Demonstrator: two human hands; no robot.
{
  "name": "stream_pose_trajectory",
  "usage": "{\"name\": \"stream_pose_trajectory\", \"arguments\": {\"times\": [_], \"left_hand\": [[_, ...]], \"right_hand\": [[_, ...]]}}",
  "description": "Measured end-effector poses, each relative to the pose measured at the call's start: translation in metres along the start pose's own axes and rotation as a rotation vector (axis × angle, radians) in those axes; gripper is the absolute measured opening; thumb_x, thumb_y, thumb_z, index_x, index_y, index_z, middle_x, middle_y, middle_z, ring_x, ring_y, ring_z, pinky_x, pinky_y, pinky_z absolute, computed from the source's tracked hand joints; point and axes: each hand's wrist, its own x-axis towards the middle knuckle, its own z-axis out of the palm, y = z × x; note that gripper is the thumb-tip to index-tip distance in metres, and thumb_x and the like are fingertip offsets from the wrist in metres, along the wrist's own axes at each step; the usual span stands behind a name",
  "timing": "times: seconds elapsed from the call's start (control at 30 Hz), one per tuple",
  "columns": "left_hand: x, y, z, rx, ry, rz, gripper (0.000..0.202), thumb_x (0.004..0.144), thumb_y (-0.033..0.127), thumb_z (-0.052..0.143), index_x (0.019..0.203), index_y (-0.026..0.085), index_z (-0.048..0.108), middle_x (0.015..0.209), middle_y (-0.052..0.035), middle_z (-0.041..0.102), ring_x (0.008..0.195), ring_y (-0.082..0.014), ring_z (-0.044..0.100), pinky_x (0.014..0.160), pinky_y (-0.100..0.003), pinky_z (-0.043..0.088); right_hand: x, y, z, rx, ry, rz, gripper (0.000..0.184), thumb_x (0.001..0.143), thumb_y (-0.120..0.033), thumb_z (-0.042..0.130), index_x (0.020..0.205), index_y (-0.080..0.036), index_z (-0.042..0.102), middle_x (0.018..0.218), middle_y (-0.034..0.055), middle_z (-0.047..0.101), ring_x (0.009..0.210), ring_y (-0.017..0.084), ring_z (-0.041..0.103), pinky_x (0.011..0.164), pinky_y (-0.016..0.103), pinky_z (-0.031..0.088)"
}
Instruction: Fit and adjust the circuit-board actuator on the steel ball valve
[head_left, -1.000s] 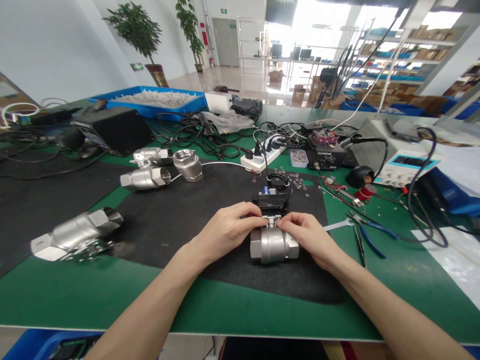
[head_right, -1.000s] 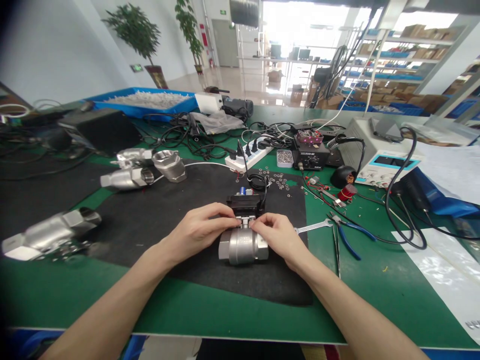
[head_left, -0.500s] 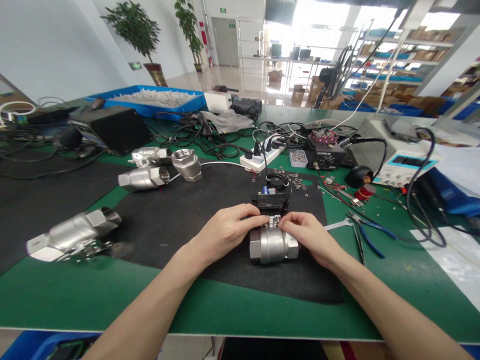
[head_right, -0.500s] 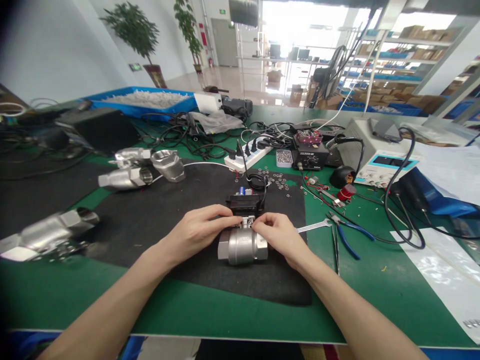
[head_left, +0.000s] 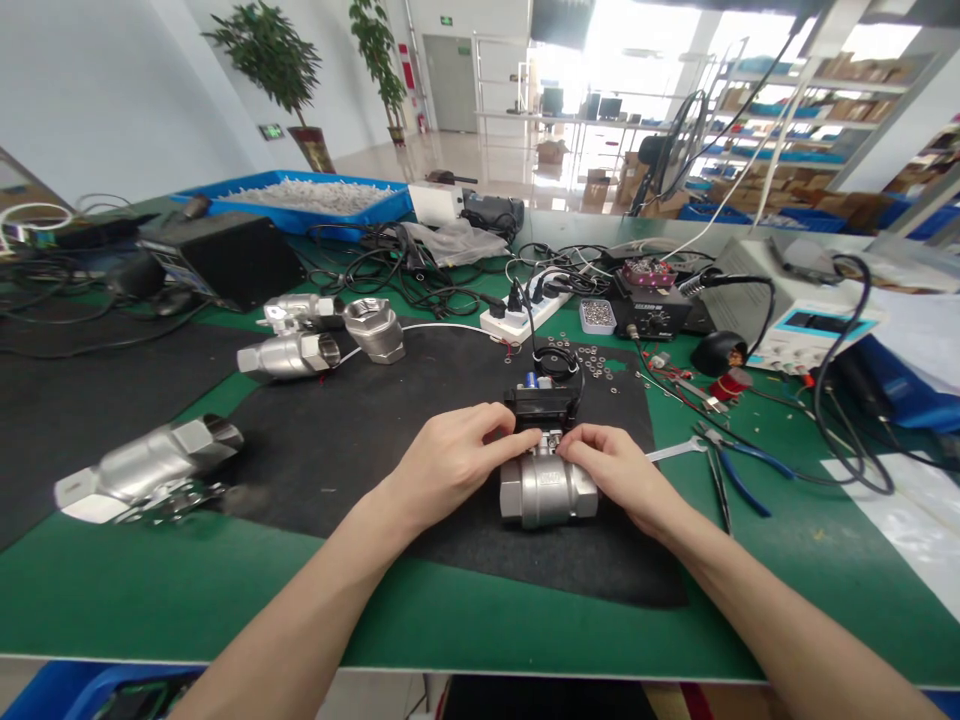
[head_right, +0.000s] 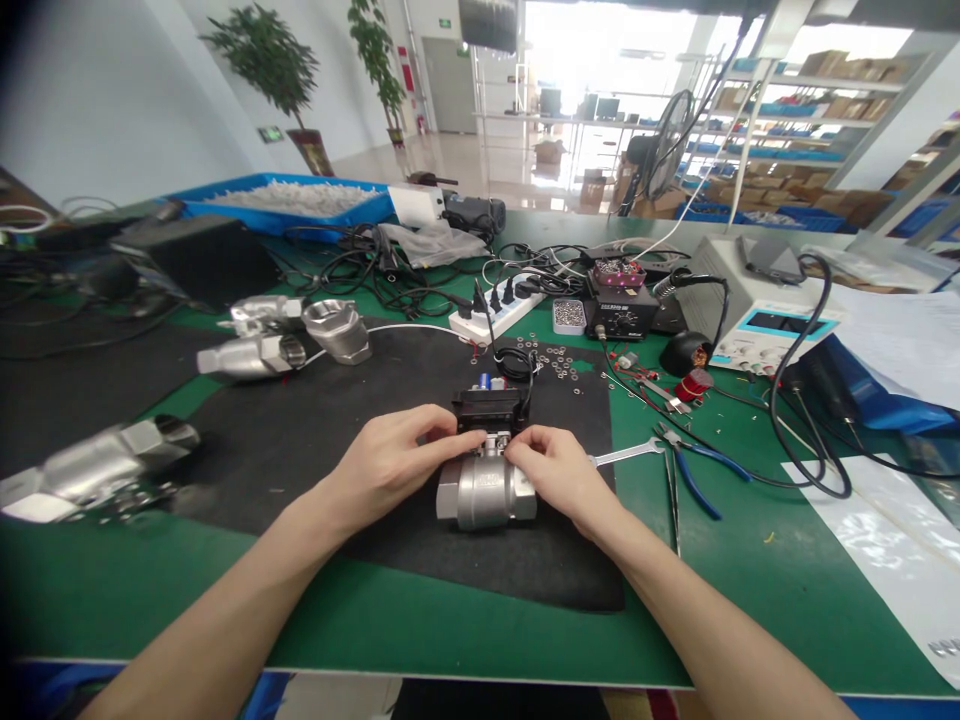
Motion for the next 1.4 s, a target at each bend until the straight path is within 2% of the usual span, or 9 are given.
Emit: {"name": "stream_pose_trajectory", "arguments": {"times": [0.13, 0.3, 0.43, 0.6, 0.77, 0.93, 1.13, 1.23, 1.4], "left_hand": [[-0.003, -0.002, 0.001, -0.010, 0.260, -0.106, 0.041, 0.086, 0.017, 0.076, 0.125, 0.026, 0.067, 0.099, -0.0002, 0.063, 0.083, -0.0058, 0.059, 0.074, -0.018, 0.045], [0.001, -0.002, 0.003, -0.025, 0.144, -0.122, 0.027, 0.086, 0.031, 0.078, 0.108, 0.020, 0.065, 0.101, -0.0016, 0.065, 0.085, -0.0092, 0.062, 0.074, -0.021, 0.047], [0.002, -0.002, 0.001, -0.023, 0.362, -0.195, 0.022, 0.084, 0.022, 0.080, 0.097, 0.019, 0.062, 0.088, 0.0014, 0.062, 0.077, -0.0063, 0.058, 0.071, -0.019, 0.045], [0.002, -0.007, 0.001, -0.025, 0.140, -0.164, 0.032, 0.084, 0.038, 0.080, 0.106, 0.022, 0.064, 0.100, -0.0011, 0.062, 0.084, -0.0089, 0.061, 0.071, -0.021, 0.047], [0.002, -0.007, 0.000, -0.011, 0.369, -0.197, 0.025, 0.082, 0.028, 0.082, 0.095, 0.019, 0.063, 0.088, 0.0012, 0.060, 0.076, -0.0065, 0.057, 0.071, -0.019, 0.045], [0.003, -0.003, 0.000, 0.027, 0.152, -0.096, 0.026, 0.087, 0.035, 0.077, 0.103, 0.019, 0.063, 0.095, -0.0024, 0.064, 0.085, -0.0109, 0.060, 0.074, -0.023, 0.046], [0.004, 0.005, 0.002, -0.001, 0.472, -0.242, 0.021, 0.084, 0.022, 0.080, 0.099, 0.019, 0.065, 0.086, -0.0002, 0.063, 0.076, -0.0069, 0.057, 0.070, -0.020, 0.045], [0.006, 0.009, -0.001, -0.146, 0.273, -0.211, 0.020, 0.087, 0.030, 0.077, 0.105, 0.023, 0.072, 0.095, -0.0033, 0.061, 0.085, -0.0096, 0.057, 0.075, -0.023, 0.048], [0.013, 0.021, -0.002, -0.184, -0.097, -0.157, 0.026, 0.095, 0.038, 0.062, 0.119, 0.032, 0.074, 0.119, -0.0079, 0.056, 0.109, -0.0200, 0.050, 0.095, -0.039, 0.048]], "right_hand": [[0.001, 0.001, 0.000, -0.024, 0.010, 0.006, 0.024, 0.083, -0.036, 0.064, 0.083, -0.014, 0.074, 0.073, -0.0004, 0.064, 0.066, 0.013, 0.049, 0.058, 0.026, 0.031], [0.003, 0.003, 0.000, -0.044, 0.018, 0.004, 0.024, 0.083, -0.033, 0.060, 0.082, -0.015, 0.076, 0.072, 0.0001, 0.066, 0.066, 0.013, 0.050, 0.058, 0.027, 0.031], [0.004, 0.004, 0.000, -0.051, 0.024, 0.011, 0.025, 0.083, -0.033, 0.057, 0.082, -0.016, 0.076, 0.071, 0.0002, 0.066, 0.063, 0.014, 0.050, 0.057, 0.027, 0.031], [0.005, 0.005, 0.000, -0.079, 0.035, 0.003, 0.024, 0.083, -0.032, 0.057, 0.081, -0.016, 0.076, 0.073, 0.0006, 0.068, 0.065, 0.014, 0.052, 0.058, 0.026, 0.033], [0.005, 0.004, 0.000, -0.112, 0.043, -0.013, 0.025, 0.083, -0.033, 0.058, 0.081, -0.017, 0.076, 0.075, 0.0006, 0.069, 0.068, 0.015, 0.054, 0.058, 0.026, 0.032], [0.005, 0.006, 0.000, -0.152, 0.047, -0.045, 0.026, 0.085, -0.033, 0.056, 0.081, -0.018, 0.076, 0.075, 0.0007, 0.069, 0.067, 0.016, 0.054, 0.058, 0.026, 0.034], [0.006, 0.009, -0.003, -0.239, 0.070, -0.109, 0.025, 0.088, -0.033, 0.056, 0.082, -0.019, 0.076, 0.082, 0.0028, 0.074, 0.078, 0.020, 0.062, 0.065, 0.027, 0.037], [0.004, 0.006, -0.005, -0.273, 0.061, -0.147, 0.025, 0.090, -0.031, 0.056, 0.085, -0.019, 0.077, 0.086, 0.0033, 0.076, 0.083, 0.022, 0.066, 0.070, 0.029, 0.040], [-0.001, -0.004, -0.008, -0.315, 0.048, -0.213, 0.025, 0.091, -0.026, 0.055, 0.084, -0.020, 0.078, 0.087, 0.0025, 0.077, 0.085, 0.022, 0.068, 0.076, 0.030, 0.042]]}}
